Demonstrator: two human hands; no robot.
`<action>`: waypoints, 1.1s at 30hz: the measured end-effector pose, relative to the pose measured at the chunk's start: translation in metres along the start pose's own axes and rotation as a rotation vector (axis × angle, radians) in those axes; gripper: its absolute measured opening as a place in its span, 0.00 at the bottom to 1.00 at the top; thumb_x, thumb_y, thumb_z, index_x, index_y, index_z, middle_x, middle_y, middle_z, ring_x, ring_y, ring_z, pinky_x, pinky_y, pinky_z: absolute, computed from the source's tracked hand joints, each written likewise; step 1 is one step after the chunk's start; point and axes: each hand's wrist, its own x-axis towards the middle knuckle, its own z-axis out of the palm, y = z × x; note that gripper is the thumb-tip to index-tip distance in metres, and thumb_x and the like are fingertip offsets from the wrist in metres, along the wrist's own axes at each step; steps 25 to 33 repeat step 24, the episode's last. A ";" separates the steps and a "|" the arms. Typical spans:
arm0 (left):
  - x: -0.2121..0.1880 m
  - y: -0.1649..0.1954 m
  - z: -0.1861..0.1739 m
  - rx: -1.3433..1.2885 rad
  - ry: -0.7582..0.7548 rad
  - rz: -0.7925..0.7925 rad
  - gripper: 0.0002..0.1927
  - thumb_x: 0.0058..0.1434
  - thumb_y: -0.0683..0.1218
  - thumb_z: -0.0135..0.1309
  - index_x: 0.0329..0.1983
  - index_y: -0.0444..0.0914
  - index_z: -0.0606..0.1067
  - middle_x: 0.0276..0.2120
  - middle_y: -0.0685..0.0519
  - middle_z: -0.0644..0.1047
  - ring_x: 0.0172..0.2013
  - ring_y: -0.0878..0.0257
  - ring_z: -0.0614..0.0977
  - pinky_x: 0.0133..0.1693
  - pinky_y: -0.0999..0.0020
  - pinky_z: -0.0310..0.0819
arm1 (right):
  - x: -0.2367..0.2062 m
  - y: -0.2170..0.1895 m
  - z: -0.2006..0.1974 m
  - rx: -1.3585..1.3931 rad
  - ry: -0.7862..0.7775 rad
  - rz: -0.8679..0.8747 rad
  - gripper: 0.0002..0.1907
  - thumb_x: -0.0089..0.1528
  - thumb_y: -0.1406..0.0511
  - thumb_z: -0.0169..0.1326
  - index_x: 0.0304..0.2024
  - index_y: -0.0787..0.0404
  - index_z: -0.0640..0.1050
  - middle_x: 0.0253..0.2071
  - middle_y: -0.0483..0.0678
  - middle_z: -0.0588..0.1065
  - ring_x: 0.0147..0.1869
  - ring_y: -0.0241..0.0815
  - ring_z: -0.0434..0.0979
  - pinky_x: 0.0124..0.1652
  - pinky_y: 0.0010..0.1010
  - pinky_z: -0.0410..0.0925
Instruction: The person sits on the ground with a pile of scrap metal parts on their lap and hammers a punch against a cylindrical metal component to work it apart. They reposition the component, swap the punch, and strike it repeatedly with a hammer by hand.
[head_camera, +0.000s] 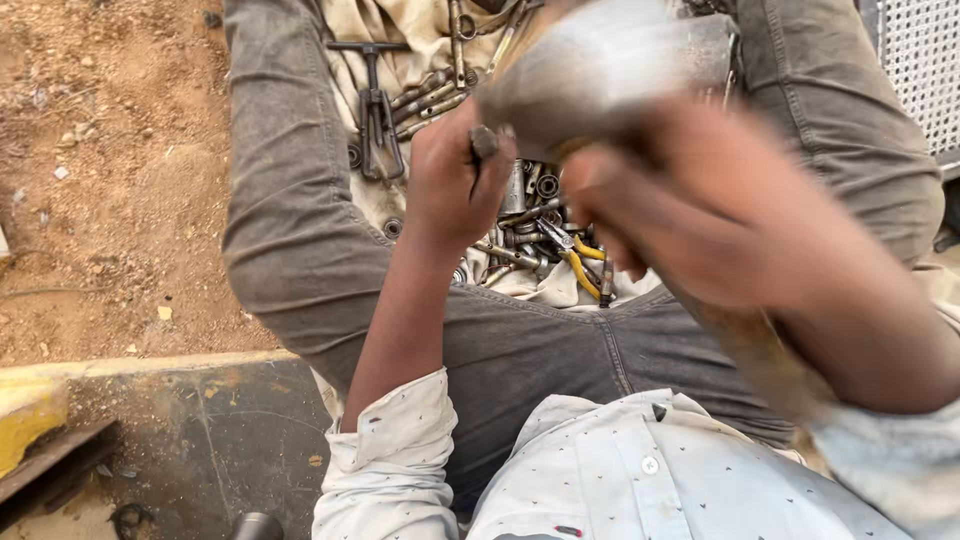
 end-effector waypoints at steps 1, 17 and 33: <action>0.001 0.000 -0.002 0.010 0.017 0.027 0.12 0.73 0.43 0.50 0.34 0.35 0.66 0.25 0.46 0.65 0.25 0.53 0.71 0.29 0.60 0.62 | 0.013 0.000 0.001 -0.078 -0.081 -0.005 0.17 0.72 0.61 0.46 0.58 0.65 0.66 0.34 0.49 0.71 0.25 0.36 0.69 0.24 0.26 0.69; 0.007 -0.012 0.000 -0.010 0.060 0.014 0.05 0.66 0.39 0.50 0.33 0.36 0.69 0.22 0.49 0.68 0.22 0.57 0.72 0.28 0.60 0.65 | 0.032 -0.018 0.012 -0.047 -0.108 -0.088 0.18 0.71 0.62 0.45 0.59 0.68 0.66 0.30 0.47 0.72 0.22 0.32 0.71 0.20 0.23 0.68; 0.007 -0.005 0.007 0.048 0.041 -0.025 0.14 0.73 0.46 0.52 0.33 0.36 0.67 0.22 0.48 0.67 0.24 0.54 0.71 0.30 0.58 0.64 | -0.007 -0.065 0.011 -0.321 0.028 -0.391 0.24 0.72 0.57 0.43 0.62 0.67 0.65 0.34 0.47 0.76 0.25 0.31 0.75 0.25 0.21 0.71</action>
